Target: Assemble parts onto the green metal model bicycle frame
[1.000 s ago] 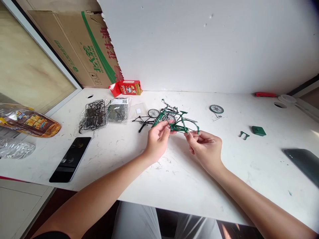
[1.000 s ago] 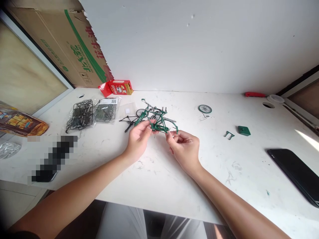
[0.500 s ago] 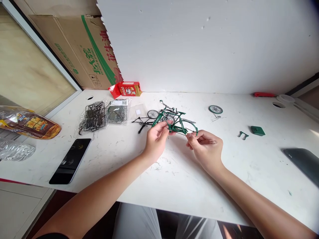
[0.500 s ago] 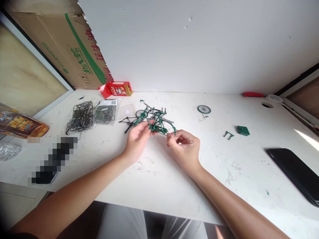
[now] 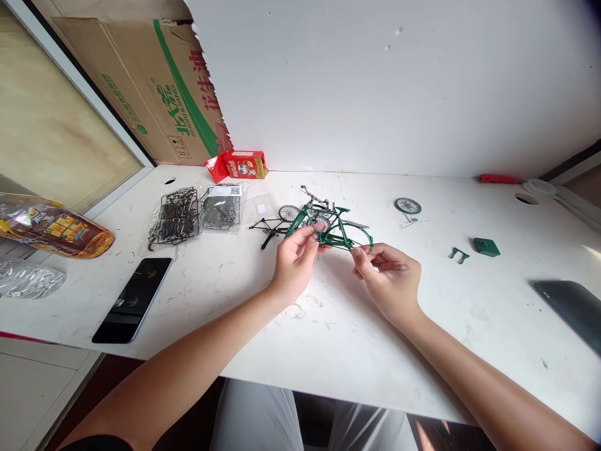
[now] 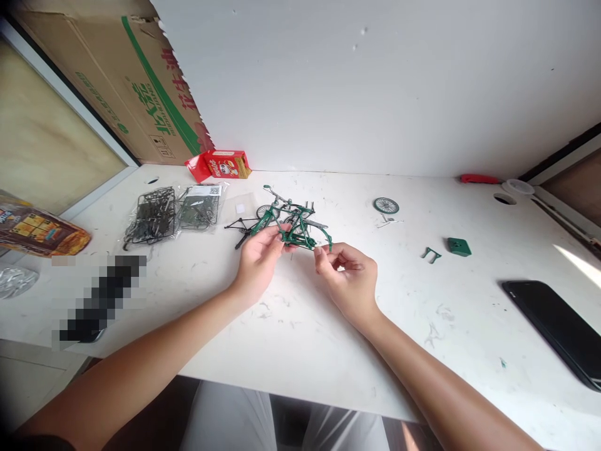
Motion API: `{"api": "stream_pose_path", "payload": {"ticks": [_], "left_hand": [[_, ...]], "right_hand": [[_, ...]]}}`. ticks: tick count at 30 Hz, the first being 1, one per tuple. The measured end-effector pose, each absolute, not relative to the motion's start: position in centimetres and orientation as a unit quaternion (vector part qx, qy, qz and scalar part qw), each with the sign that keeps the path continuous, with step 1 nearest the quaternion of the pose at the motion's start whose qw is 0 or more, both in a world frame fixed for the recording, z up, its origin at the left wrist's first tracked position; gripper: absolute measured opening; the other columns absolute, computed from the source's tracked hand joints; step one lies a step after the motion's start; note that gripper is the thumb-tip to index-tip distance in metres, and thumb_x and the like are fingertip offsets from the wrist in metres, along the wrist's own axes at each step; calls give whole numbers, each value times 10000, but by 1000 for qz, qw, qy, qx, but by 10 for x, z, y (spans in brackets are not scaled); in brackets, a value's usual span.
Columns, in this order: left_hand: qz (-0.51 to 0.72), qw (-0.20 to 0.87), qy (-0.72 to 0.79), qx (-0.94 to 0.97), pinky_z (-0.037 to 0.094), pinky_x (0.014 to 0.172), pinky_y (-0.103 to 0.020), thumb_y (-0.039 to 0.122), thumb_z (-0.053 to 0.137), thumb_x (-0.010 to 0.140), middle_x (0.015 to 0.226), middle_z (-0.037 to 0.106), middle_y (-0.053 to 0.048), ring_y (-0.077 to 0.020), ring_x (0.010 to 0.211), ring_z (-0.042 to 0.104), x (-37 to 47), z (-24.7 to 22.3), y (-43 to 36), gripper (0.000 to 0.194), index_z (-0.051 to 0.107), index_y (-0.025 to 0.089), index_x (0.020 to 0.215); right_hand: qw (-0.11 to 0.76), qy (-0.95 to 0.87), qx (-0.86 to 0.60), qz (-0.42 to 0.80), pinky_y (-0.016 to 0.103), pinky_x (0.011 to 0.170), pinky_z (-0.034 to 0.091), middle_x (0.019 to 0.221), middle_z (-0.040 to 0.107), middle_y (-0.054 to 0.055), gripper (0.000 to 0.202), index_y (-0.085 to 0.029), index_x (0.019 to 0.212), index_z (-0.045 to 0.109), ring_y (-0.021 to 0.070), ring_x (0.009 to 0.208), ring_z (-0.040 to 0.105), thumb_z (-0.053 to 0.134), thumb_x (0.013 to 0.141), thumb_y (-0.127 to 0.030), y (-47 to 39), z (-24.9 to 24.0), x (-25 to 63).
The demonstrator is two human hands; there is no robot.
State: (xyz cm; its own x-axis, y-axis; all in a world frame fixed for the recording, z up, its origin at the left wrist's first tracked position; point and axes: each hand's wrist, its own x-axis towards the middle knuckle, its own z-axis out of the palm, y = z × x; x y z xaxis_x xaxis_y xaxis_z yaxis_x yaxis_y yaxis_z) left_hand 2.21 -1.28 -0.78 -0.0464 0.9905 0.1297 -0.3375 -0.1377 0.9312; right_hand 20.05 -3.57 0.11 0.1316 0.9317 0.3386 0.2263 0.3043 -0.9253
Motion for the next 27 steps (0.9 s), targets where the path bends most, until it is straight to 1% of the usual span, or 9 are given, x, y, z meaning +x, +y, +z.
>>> {"api": "stream_pose_path", "payload": {"ticks": [3,7,10,12,15,20,24,27], "left_hand": [[611,533,391,436,609,887,-353,417,763,954,1287,760,-160,-207,908,771,21,-11,-11,351,746,151,1182],[607,530,400,436,606,856,-335,398,756,956,1314,754,-164,-200,887,770,21,-12,-10,332,743,149,1176],[604,534,404,432,600,865,-335,395,755,955,1293,762,-167,-209,898,775,21,-12,-10,338,738,141,1177],[605,535,401,433,599,878,-341,393,756,953,1284,766,-169,-216,914,777,21,-12,-10,338,737,139,1175],[605,534,395,438,603,890,-353,392,755,953,1269,772,-173,-227,931,780,22,-13,-9,334,734,138,1169],[611,512,393,458,612,898,-361,402,738,970,1260,775,-178,-224,927,777,21,-13,-10,332,727,138,1170],[612,485,391,487,621,905,-362,424,718,988,1263,770,-171,-200,889,759,20,-12,-12,329,731,147,1165],[607,478,388,502,620,907,-362,433,709,995,1277,762,-170,-192,875,751,19,-11,-13,328,736,151,1160]], "right_hand": [[558,-591,-501,298,297,596,463,582,616,-2,403,-220,654,609,140,565,557,787,948,-430,-37,1,199],[543,-619,-497,273,298,660,490,558,584,1,438,-226,617,576,182,687,647,776,959,-413,-39,0,199],[534,-629,-493,274,294,667,499,539,562,8,466,-229,593,561,210,760,689,760,967,-423,-38,1,200],[534,-628,-496,275,293,650,494,545,570,7,467,-228,597,564,195,712,666,755,969,-435,-36,2,202],[529,-628,-502,272,289,600,455,576,591,1,445,-224,628,576,156,611,581,748,972,-448,-33,2,204],[524,-632,-512,254,287,577,399,585,564,-1,462,-220,620,558,144,598,527,747,968,-458,-31,3,206],[514,-641,-520,233,282,556,379,597,571,-4,445,-214,639,578,127,565,480,748,965,-465,-31,2,208],[501,-646,-523,242,276,532,376,614,593,-2,426,-212,670,597,123,555,471,745,964,-484,-28,-1,210]]}}
